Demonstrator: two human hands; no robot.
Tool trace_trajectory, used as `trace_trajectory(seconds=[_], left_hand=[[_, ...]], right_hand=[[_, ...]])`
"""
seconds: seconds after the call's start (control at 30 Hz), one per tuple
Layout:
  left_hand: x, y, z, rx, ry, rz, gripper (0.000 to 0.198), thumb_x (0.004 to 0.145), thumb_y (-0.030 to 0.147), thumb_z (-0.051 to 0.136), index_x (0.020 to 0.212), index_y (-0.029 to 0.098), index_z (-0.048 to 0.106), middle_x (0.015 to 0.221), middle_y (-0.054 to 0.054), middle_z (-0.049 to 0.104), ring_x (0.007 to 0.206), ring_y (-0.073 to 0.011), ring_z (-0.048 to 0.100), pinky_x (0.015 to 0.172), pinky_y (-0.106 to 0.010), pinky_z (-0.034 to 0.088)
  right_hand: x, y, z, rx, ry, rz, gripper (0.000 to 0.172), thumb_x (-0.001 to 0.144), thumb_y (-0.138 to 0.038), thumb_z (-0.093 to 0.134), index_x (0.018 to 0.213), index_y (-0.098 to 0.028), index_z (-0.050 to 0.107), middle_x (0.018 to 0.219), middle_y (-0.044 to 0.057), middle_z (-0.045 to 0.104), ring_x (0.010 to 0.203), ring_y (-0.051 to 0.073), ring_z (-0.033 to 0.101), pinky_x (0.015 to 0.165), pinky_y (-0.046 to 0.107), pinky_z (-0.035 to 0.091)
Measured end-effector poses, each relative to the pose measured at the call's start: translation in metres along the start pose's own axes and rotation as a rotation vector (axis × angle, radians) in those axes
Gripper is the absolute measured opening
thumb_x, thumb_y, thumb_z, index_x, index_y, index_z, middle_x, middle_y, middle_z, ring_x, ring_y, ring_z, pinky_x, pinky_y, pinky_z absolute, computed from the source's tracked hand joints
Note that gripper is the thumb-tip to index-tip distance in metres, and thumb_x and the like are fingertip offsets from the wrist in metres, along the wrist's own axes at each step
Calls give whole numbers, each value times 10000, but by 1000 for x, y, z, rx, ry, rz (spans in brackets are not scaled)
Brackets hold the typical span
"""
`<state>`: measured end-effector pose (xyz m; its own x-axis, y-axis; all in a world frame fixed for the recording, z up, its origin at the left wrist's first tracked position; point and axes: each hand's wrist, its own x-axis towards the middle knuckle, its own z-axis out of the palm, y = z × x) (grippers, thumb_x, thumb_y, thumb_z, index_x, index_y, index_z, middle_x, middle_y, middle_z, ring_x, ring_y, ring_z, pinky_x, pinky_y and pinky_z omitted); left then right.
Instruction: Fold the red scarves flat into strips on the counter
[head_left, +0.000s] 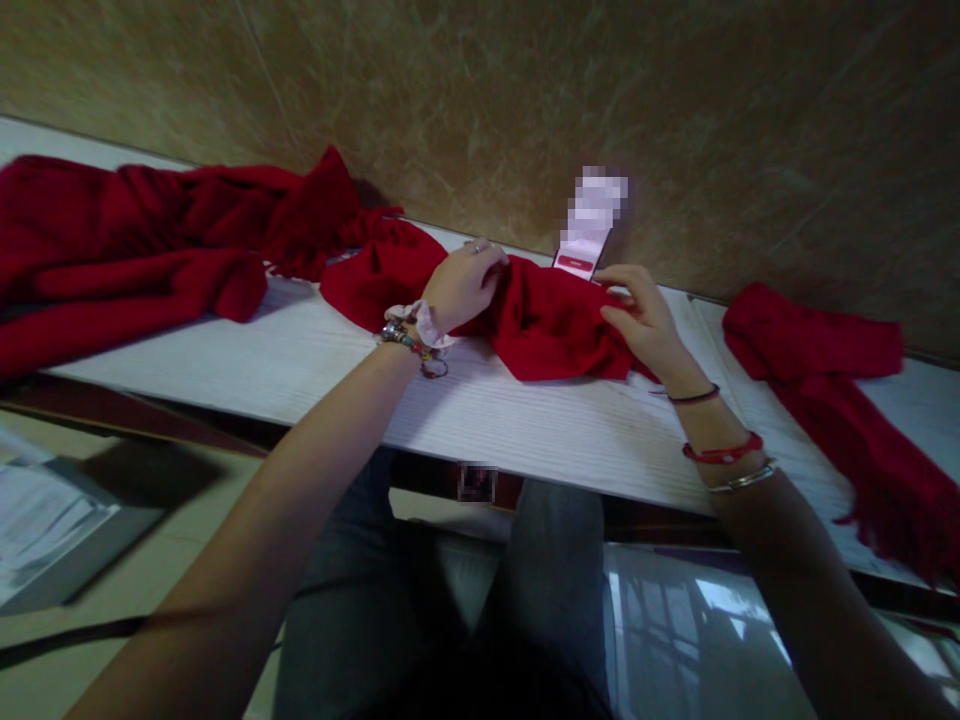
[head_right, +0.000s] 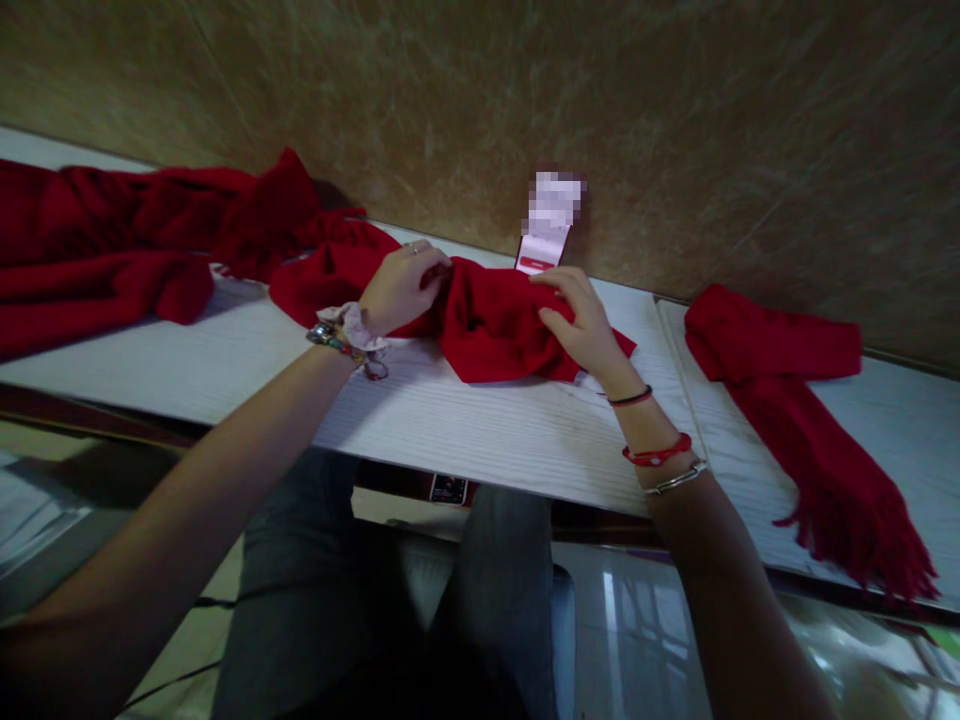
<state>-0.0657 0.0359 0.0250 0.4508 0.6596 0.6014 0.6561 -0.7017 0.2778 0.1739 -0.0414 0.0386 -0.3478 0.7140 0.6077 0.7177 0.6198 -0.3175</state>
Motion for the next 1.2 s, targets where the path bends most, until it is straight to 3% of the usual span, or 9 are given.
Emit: trace_trajectory(seconds=[0.17, 0.27, 0.37, 0.47, 0.6, 0.8, 0.93, 1.07, 1.2], left_hand=[[0, -2, 2, -34, 48, 26, 140, 769, 99, 462, 839, 150, 572, 855, -45, 569, 833, -181, 541, 737, -296, 417], [1, -7, -1, -34, 83, -16, 90, 801, 131, 480, 824, 171, 558, 848, -26, 560, 838, -165, 514, 746, -306, 405], [3, -16, -11, -8, 227, -146, 89, 831, 142, 477, 803, 204, 534, 844, -14, 544, 832, -152, 486, 746, -316, 395], [5, -29, -22, -2, 378, -309, 99, 818, 95, 476, 800, 188, 506, 824, -3, 522, 804, -139, 475, 755, -323, 390], [4, -34, -15, -33, 330, -299, 83, 828, 107, 488, 832, 190, 490, 841, 21, 519, 833, -127, 452, 797, -311, 372], [0, -13, 4, 33, 77, -96, 148, 750, 54, 480, 821, 150, 568, 856, -54, 569, 822, -185, 529, 715, -310, 413], [-1, -7, 0, 77, 75, -121, 189, 746, 44, 456, 843, 144, 584, 878, -68, 584, 838, -193, 549, 700, -295, 430], [0, -11, -9, 74, 140, -185, 169, 758, 65, 466, 835, 184, 559, 869, -32, 569, 840, -174, 519, 723, -298, 415], [3, -25, -22, 72, 322, -322, 164, 779, 44, 449, 848, 177, 515, 870, -10, 529, 831, -135, 468, 783, -306, 387]], right_hand=[[-4, -6, 11, -106, -465, -230, 200, 803, -188, 461, 896, -179, 638, 855, 81, 649, 800, 211, 562, 758, 384, 445], [-4, -8, 6, -113, -487, -269, 201, 808, -153, 446, 799, -174, 645, 771, 73, 645, 740, 192, 564, 715, 354, 449], [-2, -6, -10, -56, -255, -198, 191, 785, -129, 451, 770, -199, 628, 760, 44, 634, 733, 176, 568, 701, 340, 455], [0, 0, -26, -2, 175, -43, 162, 767, -136, 467, 753, -230, 599, 708, 7, 586, 673, 163, 550, 640, 334, 454], [1, 12, -32, 49, 476, 57, 158, 750, -201, 535, 893, -251, 581, 746, 4, 558, 687, 170, 538, 631, 341, 454], [-2, 11, -15, 74, -172, 20, 521, 743, -299, 586, 1244, -232, 460, 951, 37, 615, 719, 161, 570, 646, 326, 473], [-4, 3, -1, -37, -328, -76, 259, 762, -207, 551, 1008, -188, 632, 811, 39, 645, 725, 175, 585, 687, 335, 474], [-2, -1, -6, -140, -64, -113, 147, 786, -167, 520, 777, -216, 658, 778, 38, 625, 746, 190, 582, 693, 347, 463], [-1, -3, -30, -265, 529, -72, 143, 824, -209, 507, 774, -216, 640, 743, 45, 572, 746, 214, 556, 700, 389, 440]])
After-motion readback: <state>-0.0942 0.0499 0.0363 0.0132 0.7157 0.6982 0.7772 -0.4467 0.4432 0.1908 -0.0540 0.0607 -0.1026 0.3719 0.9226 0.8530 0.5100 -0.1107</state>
